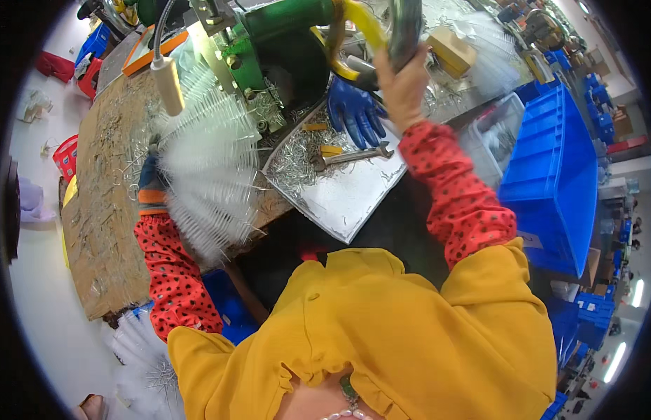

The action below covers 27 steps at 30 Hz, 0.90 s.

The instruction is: Using an industrial machine to secure or assemble white bristle brush heads with metal wire loops.

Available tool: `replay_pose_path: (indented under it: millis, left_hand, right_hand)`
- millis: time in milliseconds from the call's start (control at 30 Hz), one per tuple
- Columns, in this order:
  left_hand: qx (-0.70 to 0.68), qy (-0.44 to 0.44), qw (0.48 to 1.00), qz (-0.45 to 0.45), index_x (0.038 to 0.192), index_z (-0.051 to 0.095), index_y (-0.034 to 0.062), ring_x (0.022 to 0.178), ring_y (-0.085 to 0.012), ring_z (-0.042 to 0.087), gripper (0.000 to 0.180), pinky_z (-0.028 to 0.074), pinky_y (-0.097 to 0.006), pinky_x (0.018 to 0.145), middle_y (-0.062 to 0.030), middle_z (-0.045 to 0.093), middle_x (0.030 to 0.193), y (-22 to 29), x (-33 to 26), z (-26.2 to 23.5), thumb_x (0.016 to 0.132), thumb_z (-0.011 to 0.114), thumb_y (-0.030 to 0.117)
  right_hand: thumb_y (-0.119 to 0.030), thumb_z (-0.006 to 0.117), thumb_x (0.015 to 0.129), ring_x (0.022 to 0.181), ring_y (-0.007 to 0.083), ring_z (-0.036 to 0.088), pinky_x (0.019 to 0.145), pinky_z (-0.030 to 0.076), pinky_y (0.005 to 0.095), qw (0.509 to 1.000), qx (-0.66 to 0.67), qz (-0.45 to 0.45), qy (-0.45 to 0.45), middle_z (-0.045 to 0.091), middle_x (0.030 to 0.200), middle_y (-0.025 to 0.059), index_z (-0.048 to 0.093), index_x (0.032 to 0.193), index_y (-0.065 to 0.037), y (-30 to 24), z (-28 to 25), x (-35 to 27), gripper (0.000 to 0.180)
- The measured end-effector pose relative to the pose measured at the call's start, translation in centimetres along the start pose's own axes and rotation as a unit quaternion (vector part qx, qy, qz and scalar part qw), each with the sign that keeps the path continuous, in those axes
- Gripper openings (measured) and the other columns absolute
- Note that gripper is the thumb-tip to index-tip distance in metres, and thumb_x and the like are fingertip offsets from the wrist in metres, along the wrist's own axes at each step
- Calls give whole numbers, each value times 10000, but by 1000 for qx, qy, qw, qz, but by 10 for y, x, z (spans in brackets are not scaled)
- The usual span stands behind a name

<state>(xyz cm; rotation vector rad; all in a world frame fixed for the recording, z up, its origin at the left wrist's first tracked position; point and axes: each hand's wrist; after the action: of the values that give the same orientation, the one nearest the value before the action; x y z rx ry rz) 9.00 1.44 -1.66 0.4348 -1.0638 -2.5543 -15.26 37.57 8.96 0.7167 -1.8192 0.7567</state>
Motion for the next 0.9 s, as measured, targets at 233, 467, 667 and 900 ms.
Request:
replay_pose_path:
  millis: [233,467,667,900]
  left_hand:
    - [42,-79,991,-98,1061,517,42,841,-168,555,317,451,-295,738,-63,574,976,3,-10,-61,812,527,238]
    - [45,57,997,4,984,564,53,788,-152,564,210,459,-274,719,-43,592,908,8,-14,-40,788,549,127]
    - [15,23,999,22,1003,557,54,821,-158,561,227,455,-277,742,-45,583,958,16,-26,-36,788,549,126]
    - [94,23,995,15,998,560,52,790,-160,562,244,455,-279,733,-48,590,914,24,-8,-37,776,574,151]
  right_hand:
    - [-208,576,737,503,150,537,484,418,278,978,81,130,-144,556,589,70,489,891,-20,-19,4,65,258]
    - [-204,541,715,630,296,565,567,425,366,974,68,100,-193,559,675,174,472,936,11,-27,-2,112,316]
    - [-202,577,740,507,120,530,479,413,259,982,66,98,-149,542,577,51,491,888,-24,-3,7,66,247]
    - [-308,555,733,563,262,563,574,436,368,956,214,199,-3,555,575,140,465,946,-28,5,10,-10,363]
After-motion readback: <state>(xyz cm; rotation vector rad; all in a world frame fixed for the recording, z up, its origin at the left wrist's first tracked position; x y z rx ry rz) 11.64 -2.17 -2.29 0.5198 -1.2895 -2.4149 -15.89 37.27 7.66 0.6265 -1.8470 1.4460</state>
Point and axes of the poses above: each hand's wrist, its own x-axis towards the middle knuckle, its own z-axis out of the palm, y = z × x
